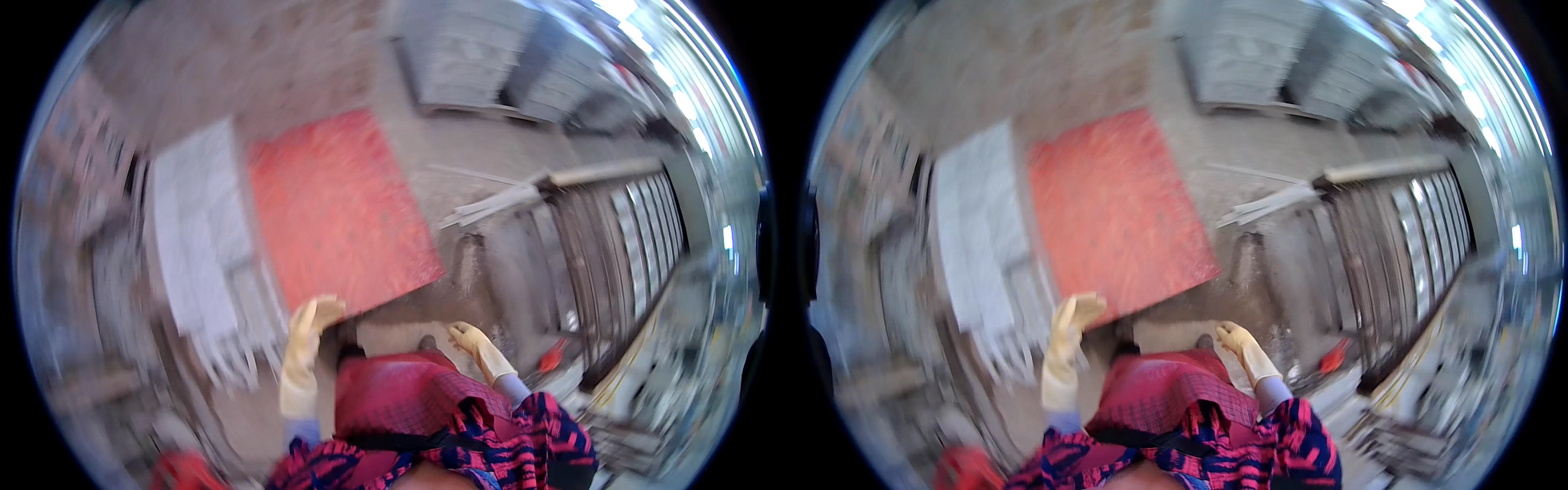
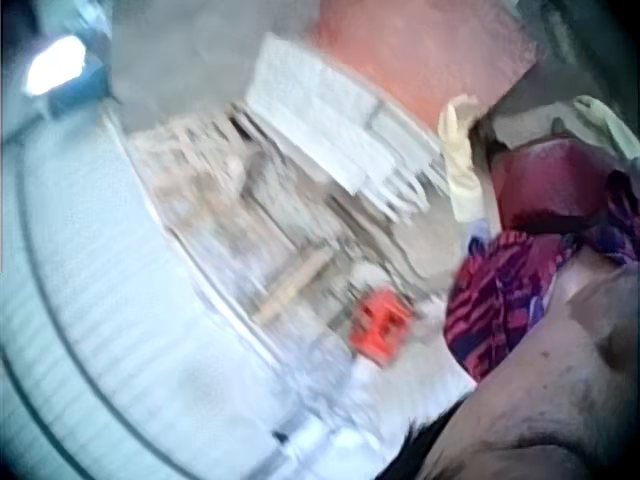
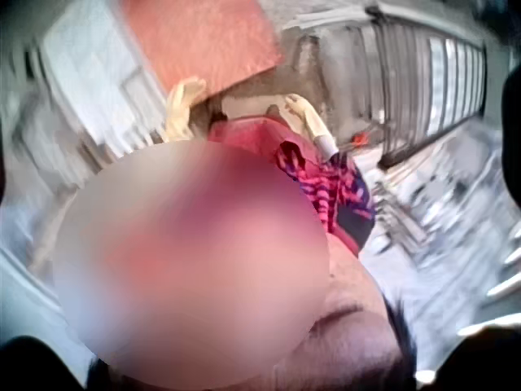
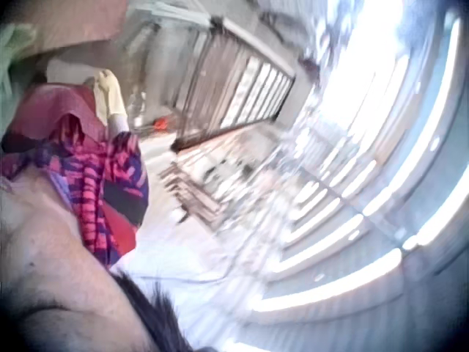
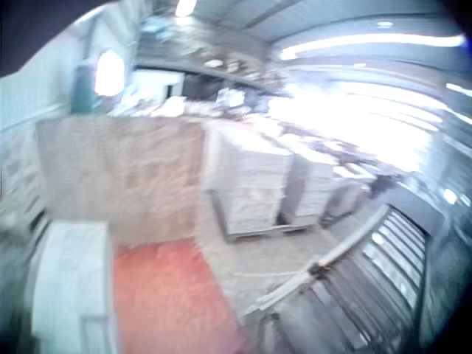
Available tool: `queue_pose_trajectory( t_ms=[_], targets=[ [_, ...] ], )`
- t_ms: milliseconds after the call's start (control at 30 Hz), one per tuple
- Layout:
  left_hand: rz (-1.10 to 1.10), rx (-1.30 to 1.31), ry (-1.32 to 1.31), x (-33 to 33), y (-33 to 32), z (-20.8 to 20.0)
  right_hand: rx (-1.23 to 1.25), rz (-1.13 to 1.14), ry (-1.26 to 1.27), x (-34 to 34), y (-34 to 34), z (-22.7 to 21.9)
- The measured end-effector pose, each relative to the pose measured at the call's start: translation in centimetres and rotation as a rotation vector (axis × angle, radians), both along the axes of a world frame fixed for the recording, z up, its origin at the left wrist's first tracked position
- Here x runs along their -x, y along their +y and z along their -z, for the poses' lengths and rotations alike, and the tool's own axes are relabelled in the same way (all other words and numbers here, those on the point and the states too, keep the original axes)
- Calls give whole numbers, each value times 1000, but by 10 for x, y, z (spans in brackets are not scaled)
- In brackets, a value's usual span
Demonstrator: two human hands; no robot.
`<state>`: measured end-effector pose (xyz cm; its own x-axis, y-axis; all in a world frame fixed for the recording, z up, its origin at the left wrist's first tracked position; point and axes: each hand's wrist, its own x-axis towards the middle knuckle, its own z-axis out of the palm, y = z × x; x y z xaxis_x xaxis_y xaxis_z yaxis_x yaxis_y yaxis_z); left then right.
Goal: The person places rectangular white tiles onto a moving conveyor belt in a factory setting. They pick up tiles from a nearby stack and arrange them in neat rows on the belt, repeating the process continuously.
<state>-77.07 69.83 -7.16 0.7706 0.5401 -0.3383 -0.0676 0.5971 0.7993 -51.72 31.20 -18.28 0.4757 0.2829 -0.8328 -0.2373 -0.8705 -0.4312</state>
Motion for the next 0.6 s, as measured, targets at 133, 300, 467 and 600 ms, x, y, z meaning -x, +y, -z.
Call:
queue_pose_trajectory(
  t_ms=[133,300,467,600],
  targets=[
    [-57,-117,284,44,57,67,-80,-13,67,34,64,-17],
    [-64,-436,728,88,89,208,49,-96,119,47,85,-20],
    [124,-740,1122,117,118,254,247,-25,199,51,51,-5],
    [158,-789,1394,150,148,292,326,8,222,54,71,-15]
  ],
)
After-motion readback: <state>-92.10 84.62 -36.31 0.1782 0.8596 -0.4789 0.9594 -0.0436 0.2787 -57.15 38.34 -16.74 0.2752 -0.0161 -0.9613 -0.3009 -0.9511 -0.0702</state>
